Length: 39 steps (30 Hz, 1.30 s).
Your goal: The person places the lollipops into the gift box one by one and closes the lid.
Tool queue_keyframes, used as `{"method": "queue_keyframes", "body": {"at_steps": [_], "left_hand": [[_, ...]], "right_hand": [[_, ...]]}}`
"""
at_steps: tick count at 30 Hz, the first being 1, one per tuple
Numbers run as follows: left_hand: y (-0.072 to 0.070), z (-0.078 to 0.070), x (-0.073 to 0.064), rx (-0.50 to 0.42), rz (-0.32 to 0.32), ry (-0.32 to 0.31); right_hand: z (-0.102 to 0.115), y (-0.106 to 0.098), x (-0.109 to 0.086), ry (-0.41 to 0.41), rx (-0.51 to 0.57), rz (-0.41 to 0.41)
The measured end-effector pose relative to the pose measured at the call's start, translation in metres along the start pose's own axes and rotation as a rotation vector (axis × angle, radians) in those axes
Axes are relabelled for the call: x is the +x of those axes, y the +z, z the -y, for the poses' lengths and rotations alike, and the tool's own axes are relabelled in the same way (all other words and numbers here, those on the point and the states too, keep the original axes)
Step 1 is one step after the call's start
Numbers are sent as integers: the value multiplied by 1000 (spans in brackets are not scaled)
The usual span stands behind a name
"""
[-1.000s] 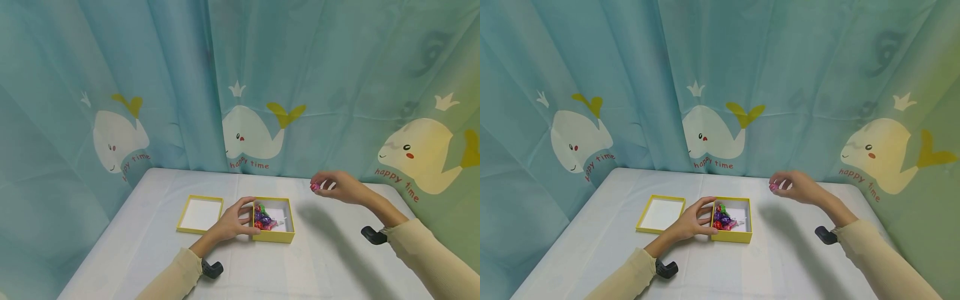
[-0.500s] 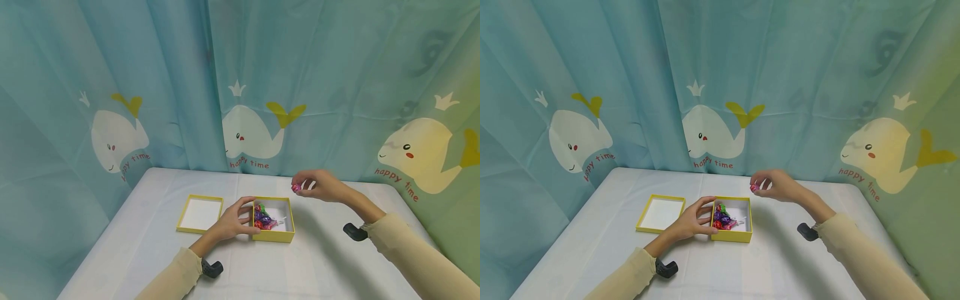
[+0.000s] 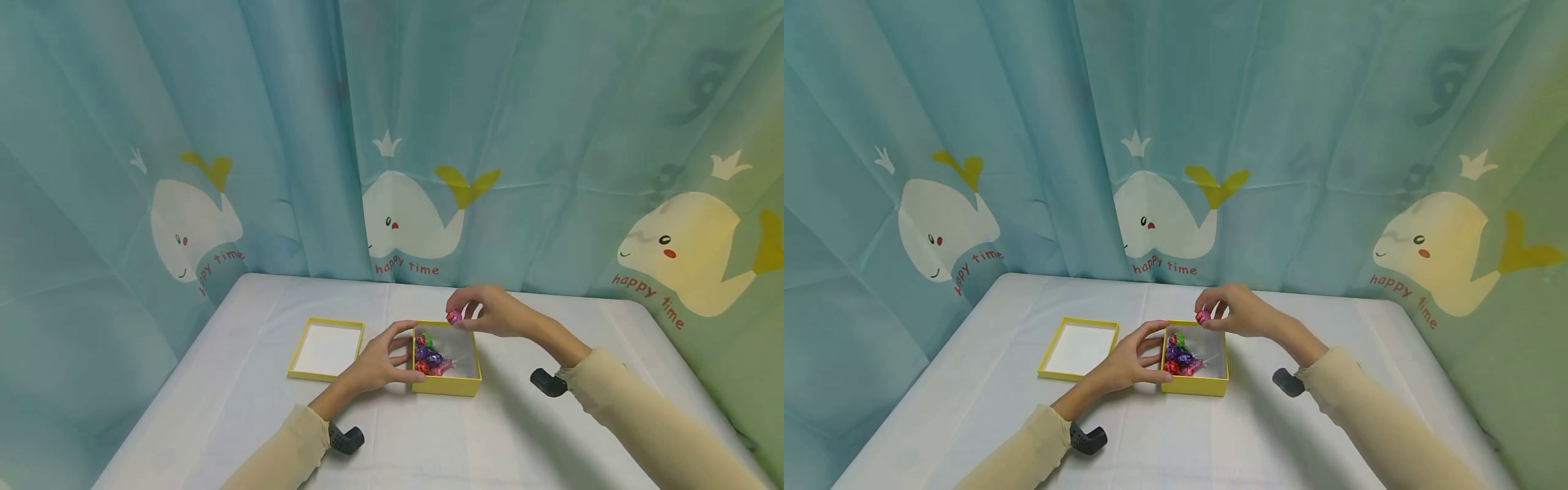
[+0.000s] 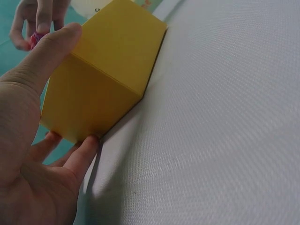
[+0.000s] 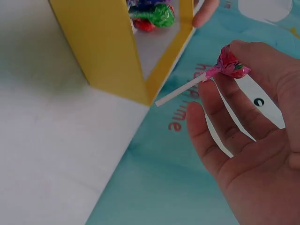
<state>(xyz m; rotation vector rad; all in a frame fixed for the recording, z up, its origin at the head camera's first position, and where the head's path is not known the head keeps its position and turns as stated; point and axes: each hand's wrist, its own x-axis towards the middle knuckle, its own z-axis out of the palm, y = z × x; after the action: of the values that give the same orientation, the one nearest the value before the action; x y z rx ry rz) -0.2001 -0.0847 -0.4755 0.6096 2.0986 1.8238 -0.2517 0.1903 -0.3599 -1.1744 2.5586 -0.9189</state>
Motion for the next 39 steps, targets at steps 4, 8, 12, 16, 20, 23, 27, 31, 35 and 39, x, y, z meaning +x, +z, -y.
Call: {"method": "queue_keyframes", "body": {"at_steps": [4, 8, 12, 16, 20, 23, 27, 31, 35, 39], "left_hand": [[0, 1, 0, 9, -6, -3], [0, 0, -1, 12, -13, -10], [0, -1, -1, 11, -18, -17], [0, -1, 0, 4, -20, -8], [0, -1, 0, 2, -19, -7], [0, -1, 0, 4, -16, -11], [0, -1, 0, 4, -14, -10], [0, -1, 0, -4, -16, -7], [0, -1, 0, -7, -18, -7], [1, 0, 0, -6, -17, -8]], "right_hand": [[0, 10, 5, 8, 21, 26], [-3, 17, 8, 5, 20, 41], [-4, 20, 12, -12, 14, 42], [0, 20, 15, -18, 27, 41], [-1, 26, 16, -5, 23, 58], [-3, 33, 15, 4, 3, 89], [-5, 38, 13, 3, -16, 125], [-7, 40, 14, -1, -26, 136], [-8, 41, 15, 5, -43, 151], [-8, 44, 15, 23, -42, 173]]}}
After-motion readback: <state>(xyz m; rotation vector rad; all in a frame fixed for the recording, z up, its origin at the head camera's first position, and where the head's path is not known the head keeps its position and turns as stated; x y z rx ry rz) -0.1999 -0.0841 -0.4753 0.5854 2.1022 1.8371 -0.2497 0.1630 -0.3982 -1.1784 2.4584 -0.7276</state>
